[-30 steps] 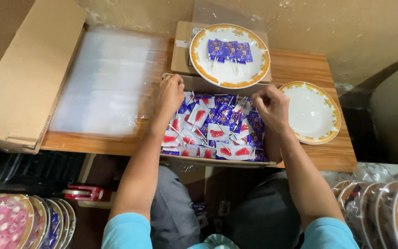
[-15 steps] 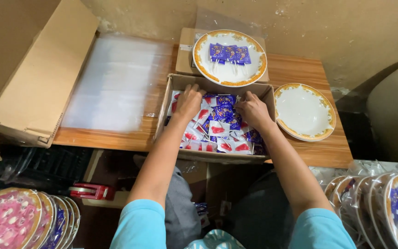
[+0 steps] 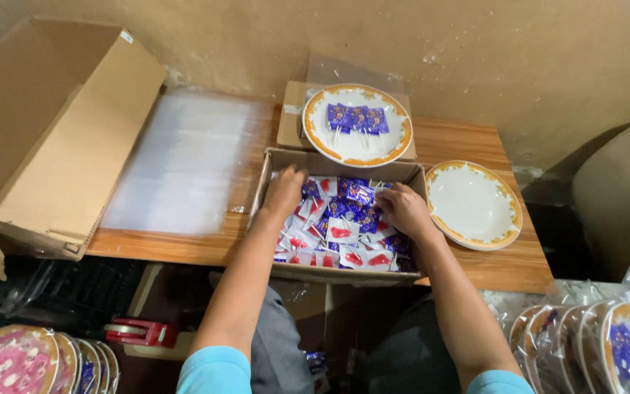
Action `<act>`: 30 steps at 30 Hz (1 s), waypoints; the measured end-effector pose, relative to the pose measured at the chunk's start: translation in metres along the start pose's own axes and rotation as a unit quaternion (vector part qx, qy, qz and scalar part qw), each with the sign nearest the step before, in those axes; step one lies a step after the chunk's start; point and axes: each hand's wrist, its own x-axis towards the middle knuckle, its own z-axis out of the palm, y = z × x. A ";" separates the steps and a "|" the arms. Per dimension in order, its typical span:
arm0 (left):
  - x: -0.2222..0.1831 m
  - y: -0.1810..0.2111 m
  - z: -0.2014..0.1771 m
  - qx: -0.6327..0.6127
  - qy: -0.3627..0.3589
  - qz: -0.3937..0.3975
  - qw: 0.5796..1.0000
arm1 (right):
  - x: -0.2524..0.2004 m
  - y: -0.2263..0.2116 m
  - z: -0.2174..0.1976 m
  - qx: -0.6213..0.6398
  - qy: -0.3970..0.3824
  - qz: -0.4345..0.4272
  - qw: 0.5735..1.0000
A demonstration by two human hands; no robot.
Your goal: Arranging lollipops in a decorative pattern on plates for packaging
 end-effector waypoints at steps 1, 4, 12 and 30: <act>-0.002 0.007 -0.010 0.037 -0.020 0.000 0.999 | 0.002 -0.002 -0.003 0.000 -0.023 0.018 1.000; -0.002 0.013 -0.013 0.070 -0.043 -0.004 0.997 | 0.000 -0.014 -0.016 0.007 -0.063 0.052 0.997; -0.005 0.053 -0.062 -0.064 -0.110 -0.190 0.973 | 0.003 -0.018 -0.022 0.021 -0.138 0.101 0.985; -0.026 0.044 -0.050 -0.045 -0.269 -0.249 0.929 | 0.001 -0.037 -0.057 0.133 -0.072 0.025 0.988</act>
